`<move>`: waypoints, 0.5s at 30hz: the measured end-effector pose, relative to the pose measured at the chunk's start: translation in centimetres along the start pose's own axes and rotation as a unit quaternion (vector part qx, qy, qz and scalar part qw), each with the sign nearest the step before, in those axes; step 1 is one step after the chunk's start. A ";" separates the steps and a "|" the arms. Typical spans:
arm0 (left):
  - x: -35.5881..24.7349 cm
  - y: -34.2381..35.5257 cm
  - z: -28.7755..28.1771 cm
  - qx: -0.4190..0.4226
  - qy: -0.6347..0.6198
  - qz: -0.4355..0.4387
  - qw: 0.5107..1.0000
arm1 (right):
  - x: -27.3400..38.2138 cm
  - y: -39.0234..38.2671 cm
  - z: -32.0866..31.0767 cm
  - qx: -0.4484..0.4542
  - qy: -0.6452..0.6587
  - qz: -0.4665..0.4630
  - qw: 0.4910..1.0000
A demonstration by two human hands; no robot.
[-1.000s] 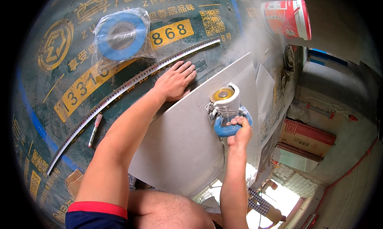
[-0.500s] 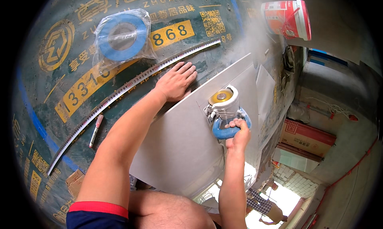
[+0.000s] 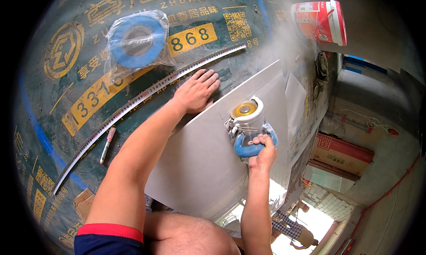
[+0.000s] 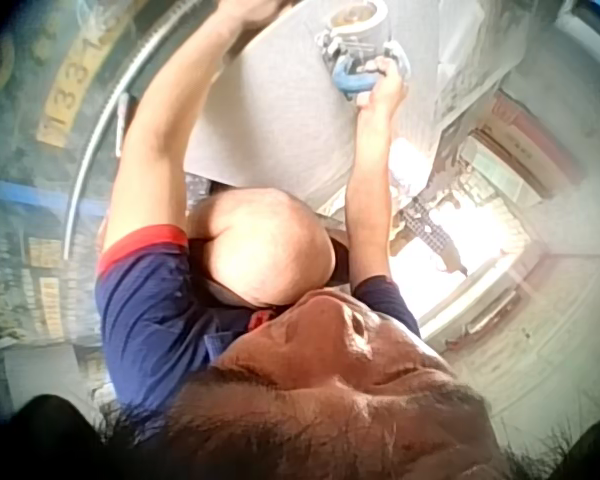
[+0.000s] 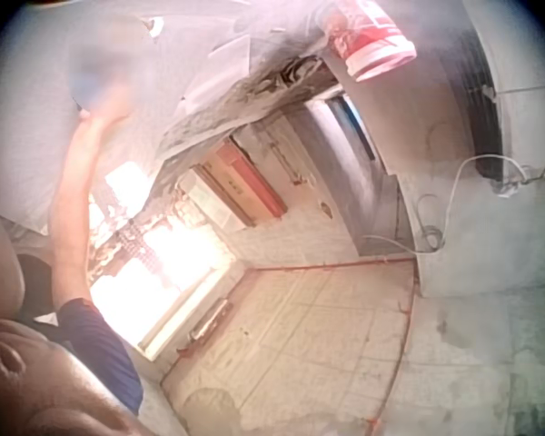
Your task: The person uses a circular saw to cut along lines marked on a large tile, making several straight cuts across the surface while holding the tile in place by hand.
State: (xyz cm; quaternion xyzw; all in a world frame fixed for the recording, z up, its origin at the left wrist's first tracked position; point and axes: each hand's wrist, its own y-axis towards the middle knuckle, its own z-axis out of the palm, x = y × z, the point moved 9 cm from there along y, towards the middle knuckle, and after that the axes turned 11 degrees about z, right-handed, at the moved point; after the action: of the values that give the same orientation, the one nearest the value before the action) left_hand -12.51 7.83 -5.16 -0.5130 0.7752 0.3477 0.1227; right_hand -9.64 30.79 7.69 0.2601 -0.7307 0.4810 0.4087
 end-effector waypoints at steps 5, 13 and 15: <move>-0.1 0.0 -0.2 -0.023 0.013 0.010 1.000 | -0.2 -0.4 -0.2 -0.019 -0.002 0.001 1.000; -0.2 0.1 0.0 -0.021 0.018 0.010 1.000 | -0.3 -0.7 -0.3 -0.024 -0.006 -0.006 1.000; -0.3 0.2 0.1 -0.022 0.018 0.011 1.000 | -0.5 -0.7 -0.3 -0.020 -0.003 -0.004 1.000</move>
State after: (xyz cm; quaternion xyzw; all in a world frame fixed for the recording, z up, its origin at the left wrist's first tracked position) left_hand -12.55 8.12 -5.02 -0.5129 0.7750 0.3572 0.0935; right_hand -8.71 30.78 7.65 0.2559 -0.7402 0.4644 0.4134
